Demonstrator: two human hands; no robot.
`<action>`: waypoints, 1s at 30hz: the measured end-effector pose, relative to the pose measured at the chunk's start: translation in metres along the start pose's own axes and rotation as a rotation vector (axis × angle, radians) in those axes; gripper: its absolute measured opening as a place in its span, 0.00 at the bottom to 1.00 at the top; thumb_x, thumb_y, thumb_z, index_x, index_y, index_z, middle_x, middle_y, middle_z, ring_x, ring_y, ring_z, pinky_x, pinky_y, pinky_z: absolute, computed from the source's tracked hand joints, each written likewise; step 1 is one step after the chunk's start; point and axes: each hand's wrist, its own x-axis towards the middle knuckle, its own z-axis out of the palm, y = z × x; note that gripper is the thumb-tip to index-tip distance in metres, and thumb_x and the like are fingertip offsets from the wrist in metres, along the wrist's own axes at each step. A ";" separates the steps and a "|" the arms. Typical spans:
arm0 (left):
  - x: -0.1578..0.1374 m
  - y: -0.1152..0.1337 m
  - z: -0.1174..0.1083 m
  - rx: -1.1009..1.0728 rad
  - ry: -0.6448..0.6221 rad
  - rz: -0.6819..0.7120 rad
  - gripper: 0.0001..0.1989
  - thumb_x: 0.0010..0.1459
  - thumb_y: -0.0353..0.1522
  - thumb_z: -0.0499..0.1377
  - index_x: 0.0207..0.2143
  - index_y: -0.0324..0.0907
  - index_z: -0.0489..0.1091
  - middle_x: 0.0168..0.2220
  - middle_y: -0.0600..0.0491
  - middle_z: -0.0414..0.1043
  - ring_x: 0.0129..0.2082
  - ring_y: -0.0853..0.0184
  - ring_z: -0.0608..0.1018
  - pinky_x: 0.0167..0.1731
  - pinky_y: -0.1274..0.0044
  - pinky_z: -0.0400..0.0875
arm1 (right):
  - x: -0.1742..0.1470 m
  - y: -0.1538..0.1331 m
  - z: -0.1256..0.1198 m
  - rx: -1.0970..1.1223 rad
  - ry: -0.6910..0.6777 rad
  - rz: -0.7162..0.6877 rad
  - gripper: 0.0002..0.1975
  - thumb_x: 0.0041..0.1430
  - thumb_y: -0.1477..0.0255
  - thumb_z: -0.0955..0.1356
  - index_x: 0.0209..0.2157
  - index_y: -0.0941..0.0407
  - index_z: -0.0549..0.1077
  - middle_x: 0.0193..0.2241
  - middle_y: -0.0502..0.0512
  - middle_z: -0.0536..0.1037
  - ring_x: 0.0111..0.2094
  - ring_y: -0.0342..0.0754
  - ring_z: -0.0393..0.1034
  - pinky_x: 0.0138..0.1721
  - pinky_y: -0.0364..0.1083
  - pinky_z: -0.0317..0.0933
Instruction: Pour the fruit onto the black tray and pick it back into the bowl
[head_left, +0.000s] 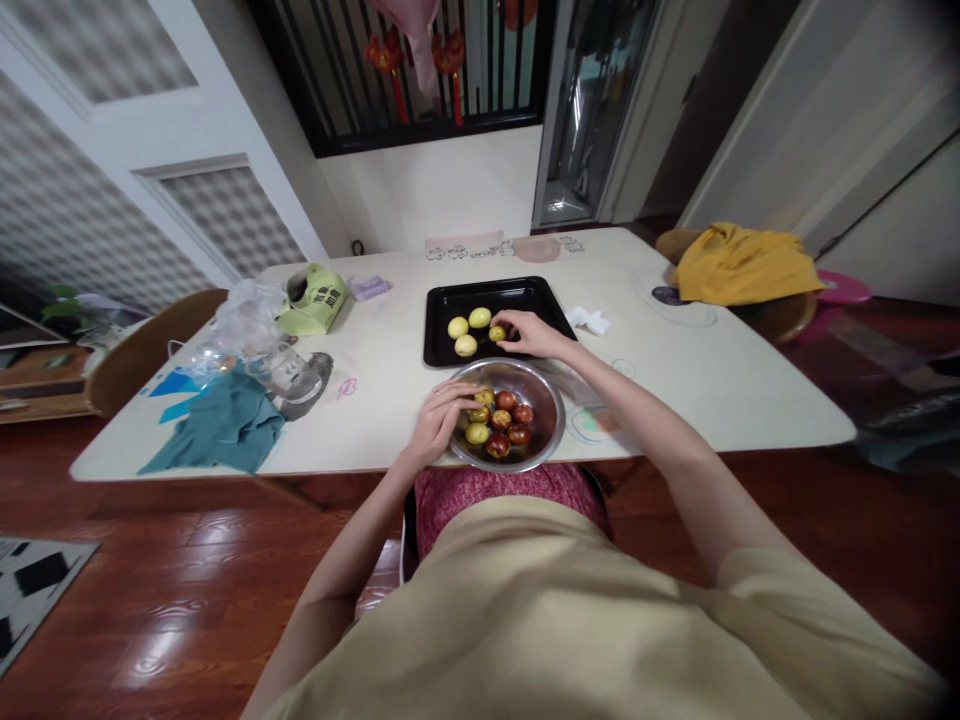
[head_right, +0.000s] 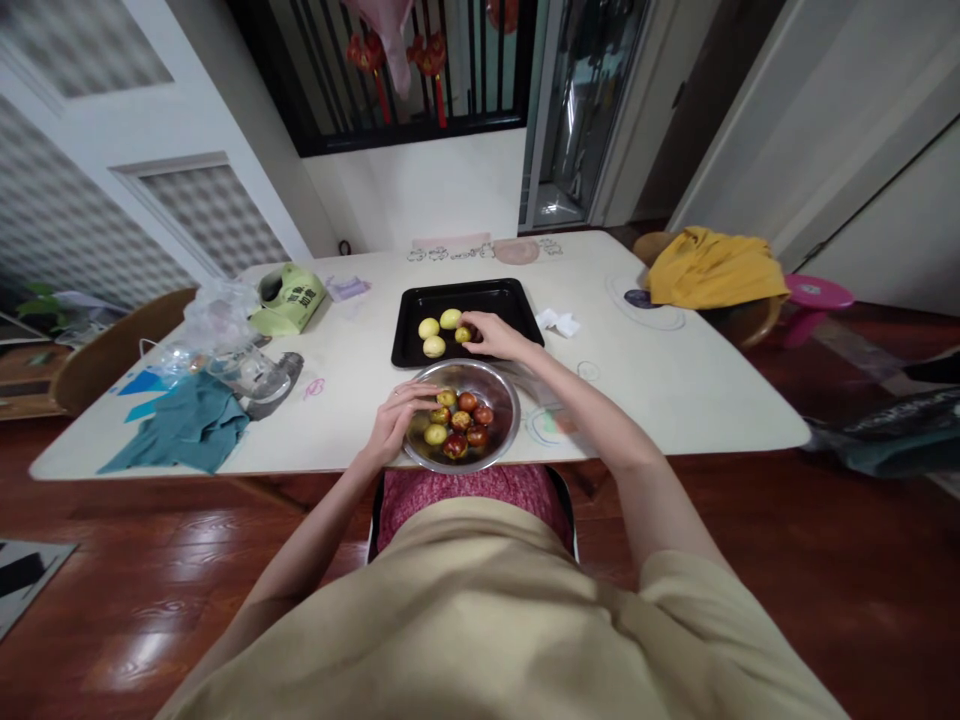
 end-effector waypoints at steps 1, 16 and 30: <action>0.000 0.000 0.000 -0.007 0.002 0.005 0.30 0.79 0.44 0.41 0.48 0.43 0.82 0.56 0.43 0.82 0.60 0.57 0.80 0.67 0.53 0.66 | -0.009 -0.008 -0.004 0.021 0.064 -0.007 0.15 0.60 0.71 0.71 0.49 0.57 0.77 0.46 0.59 0.83 0.41 0.52 0.77 0.44 0.50 0.73; 0.001 0.004 -0.001 -0.016 -0.003 -0.003 0.29 0.79 0.43 0.41 0.48 0.44 0.81 0.57 0.43 0.81 0.60 0.57 0.80 0.68 0.54 0.66 | -0.114 -0.088 0.000 -0.113 -0.031 -0.039 0.12 0.69 0.70 0.69 0.52 0.51 0.80 0.47 0.58 0.84 0.50 0.59 0.79 0.56 0.59 0.70; 0.002 0.004 -0.002 -0.008 -0.008 -0.009 0.30 0.79 0.44 0.40 0.47 0.43 0.82 0.56 0.43 0.81 0.59 0.57 0.80 0.67 0.54 0.66 | -0.121 -0.083 0.010 -0.153 -0.001 -0.004 0.12 0.69 0.75 0.71 0.50 0.52 0.85 0.49 0.58 0.87 0.51 0.58 0.83 0.62 0.62 0.71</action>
